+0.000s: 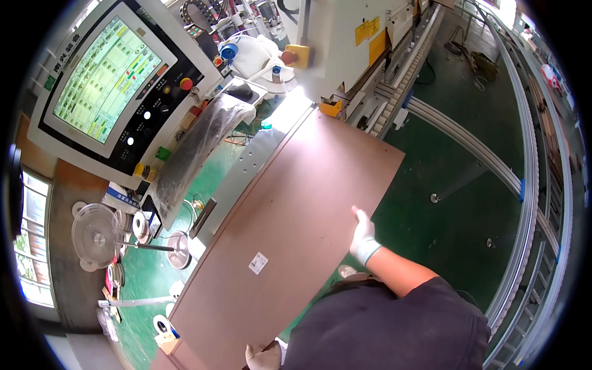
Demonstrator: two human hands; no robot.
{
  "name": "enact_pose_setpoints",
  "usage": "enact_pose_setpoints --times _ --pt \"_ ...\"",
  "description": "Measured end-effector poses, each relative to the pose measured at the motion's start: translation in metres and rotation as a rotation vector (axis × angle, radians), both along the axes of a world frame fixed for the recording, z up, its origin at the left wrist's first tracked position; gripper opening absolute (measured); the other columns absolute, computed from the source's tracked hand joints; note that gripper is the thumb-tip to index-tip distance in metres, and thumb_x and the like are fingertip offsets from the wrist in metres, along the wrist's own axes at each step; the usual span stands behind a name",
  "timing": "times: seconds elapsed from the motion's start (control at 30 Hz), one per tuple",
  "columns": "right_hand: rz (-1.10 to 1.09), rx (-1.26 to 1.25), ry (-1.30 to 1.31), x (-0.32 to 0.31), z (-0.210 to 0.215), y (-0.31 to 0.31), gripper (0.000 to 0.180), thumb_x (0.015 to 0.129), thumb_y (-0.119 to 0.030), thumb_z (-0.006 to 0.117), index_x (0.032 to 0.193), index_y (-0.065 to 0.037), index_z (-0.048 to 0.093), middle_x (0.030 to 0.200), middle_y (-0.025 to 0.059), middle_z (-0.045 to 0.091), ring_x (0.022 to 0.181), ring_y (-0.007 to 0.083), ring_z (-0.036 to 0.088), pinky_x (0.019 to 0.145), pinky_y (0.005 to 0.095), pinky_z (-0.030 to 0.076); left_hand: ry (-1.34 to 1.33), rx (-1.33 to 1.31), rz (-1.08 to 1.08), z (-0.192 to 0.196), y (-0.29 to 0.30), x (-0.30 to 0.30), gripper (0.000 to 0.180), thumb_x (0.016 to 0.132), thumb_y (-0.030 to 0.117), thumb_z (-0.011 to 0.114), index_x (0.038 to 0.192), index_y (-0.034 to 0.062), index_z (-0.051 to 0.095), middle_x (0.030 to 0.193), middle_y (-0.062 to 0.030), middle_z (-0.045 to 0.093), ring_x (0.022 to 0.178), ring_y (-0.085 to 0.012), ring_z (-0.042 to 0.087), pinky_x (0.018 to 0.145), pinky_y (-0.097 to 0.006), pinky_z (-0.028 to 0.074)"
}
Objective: The person picks up large brown boards one at a time and feeds them through a woodworking edge-banding machine.
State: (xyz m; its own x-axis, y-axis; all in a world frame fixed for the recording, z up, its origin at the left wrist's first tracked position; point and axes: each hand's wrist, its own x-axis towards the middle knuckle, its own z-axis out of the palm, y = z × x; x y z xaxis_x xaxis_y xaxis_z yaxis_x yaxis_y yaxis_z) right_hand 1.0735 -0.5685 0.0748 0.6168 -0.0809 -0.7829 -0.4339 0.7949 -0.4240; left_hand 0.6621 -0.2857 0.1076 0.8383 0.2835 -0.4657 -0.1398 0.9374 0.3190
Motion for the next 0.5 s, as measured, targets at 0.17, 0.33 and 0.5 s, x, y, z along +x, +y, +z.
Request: enact_pose_setpoints --times 0.17,0.33,0.5 --pt "0.023 0.125 -0.043 0.074 -0.034 -0.064 0.038 0.101 -0.047 0.059 0.132 -0.024 0.062 0.148 0.0114 0.055 0.131 0.0347 0.054 0.111 0.0600 0.043 0.456 0.053 -0.171 0.000 -0.046 0.041 0.068 0.105 0.053 0.051 0.148 0.0000 0.044 0.155 -0.0217 0.045 0.132 -0.0417 0.054 0.112 -0.052 0.045" --pt "0.039 0.003 -0.129 0.130 -0.031 -0.099 0.039 0.100 -0.048 0.061 0.130 -0.024 0.062 0.149 0.0115 0.054 0.131 0.0341 0.054 0.110 0.0566 0.044 0.584 0.345 -0.681 0.018 -0.053 0.079 0.063 0.108 0.048 0.052 0.146 -0.0023 0.048 0.133 -0.0211 0.064 0.128 -0.0313 0.060 0.111 -0.042 0.047" --pt "0.000 0.018 -0.261 0.167 -0.046 -0.152 0.063 0.103 -0.055 0.054 0.145 -0.008 0.054 0.145 0.0117 0.060 0.130 0.0341 0.057 0.112 0.0523 0.045 0.183 0.862 -0.700 0.069 -0.025 0.171 0.069 0.101 0.054 0.063 0.142 -0.0006 0.057 0.133 -0.0158 0.067 0.123 -0.0279 0.063 0.111 -0.045 0.047"
